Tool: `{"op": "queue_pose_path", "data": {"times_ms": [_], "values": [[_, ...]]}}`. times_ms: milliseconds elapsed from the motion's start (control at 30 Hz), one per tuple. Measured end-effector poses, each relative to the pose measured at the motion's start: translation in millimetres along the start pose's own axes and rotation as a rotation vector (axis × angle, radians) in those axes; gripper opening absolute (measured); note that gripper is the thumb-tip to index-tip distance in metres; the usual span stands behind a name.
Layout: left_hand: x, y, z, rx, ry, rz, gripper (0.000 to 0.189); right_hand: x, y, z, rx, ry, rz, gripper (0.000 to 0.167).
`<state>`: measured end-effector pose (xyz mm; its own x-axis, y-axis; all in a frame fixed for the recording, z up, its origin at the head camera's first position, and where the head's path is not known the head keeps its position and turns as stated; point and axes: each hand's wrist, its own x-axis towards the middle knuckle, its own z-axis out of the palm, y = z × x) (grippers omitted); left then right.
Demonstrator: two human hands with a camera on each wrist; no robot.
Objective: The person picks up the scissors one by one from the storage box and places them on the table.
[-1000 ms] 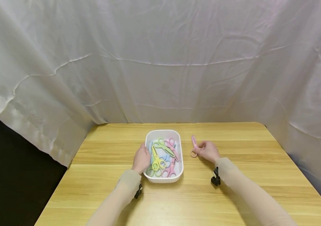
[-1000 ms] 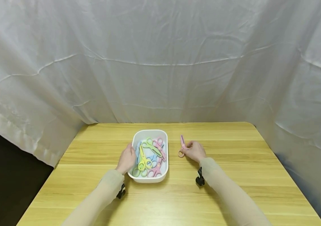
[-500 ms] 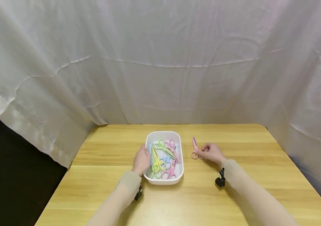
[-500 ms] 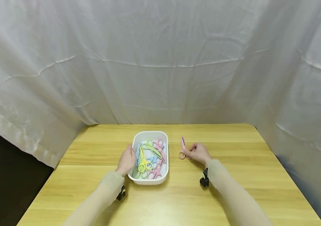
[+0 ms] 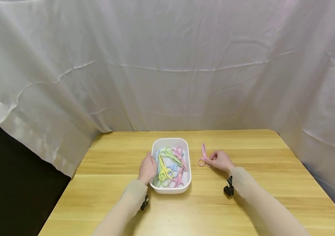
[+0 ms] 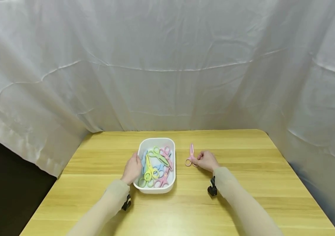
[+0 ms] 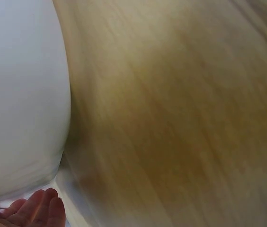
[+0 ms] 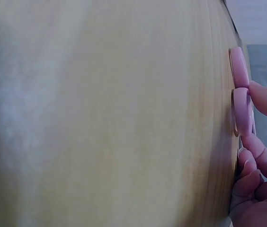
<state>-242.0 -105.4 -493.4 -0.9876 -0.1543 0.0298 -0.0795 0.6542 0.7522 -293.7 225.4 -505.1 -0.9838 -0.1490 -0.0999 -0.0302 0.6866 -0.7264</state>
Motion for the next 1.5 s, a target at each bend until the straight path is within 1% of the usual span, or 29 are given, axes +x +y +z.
{"op": "queue_pose_path", "data": {"times_ms": [200, 400, 633, 933, 1167, 1333, 1400, 1500], "values": [[0.8, -1.4, -0.9, -0.010, 0.009, 0.012, 0.046, 3.0, 2.1, 1.1, 0.005, 0.009, -0.005, 0.036], [1.6, -4.1, 1.0, -0.008, 0.007, 0.009, 0.046, 4.7, 7.5, 2.6, 0.024, 0.001, 0.013, 0.034], [2.9, -2.8, -0.6, -0.014, 0.025, 0.032, 0.045, 7.6, 8.9, 1.8, 0.016, 0.007, -0.037, 0.032], [-0.6, -2.3, 0.4, -0.011, 0.016, 0.022, 0.044, 3.2, 10.3, 3.3, 0.017, 0.002, -0.016, 0.031], [0.0, -1.7, -0.7, -0.014, 0.017, 0.027, 0.046, 2.8, 8.4, 1.0, 0.077, -0.005, -0.006, 0.033], [-1.1, -2.7, -0.8, -0.012, 0.007, 0.006, 0.045, 0.9, 7.4, 1.4, 0.155, -0.011, 0.025, 0.035], [-1.3, -3.2, -0.1, -0.009, 0.001, -0.001, 0.046, 0.6, 6.2, 2.3, 0.201, 0.001, 0.052, 0.037], [-0.1, -3.8, 0.4, -0.007, 0.002, 0.004, 0.046, 2.0, 2.1, 3.1, 0.231, 0.056, 0.072, 0.041]]}}
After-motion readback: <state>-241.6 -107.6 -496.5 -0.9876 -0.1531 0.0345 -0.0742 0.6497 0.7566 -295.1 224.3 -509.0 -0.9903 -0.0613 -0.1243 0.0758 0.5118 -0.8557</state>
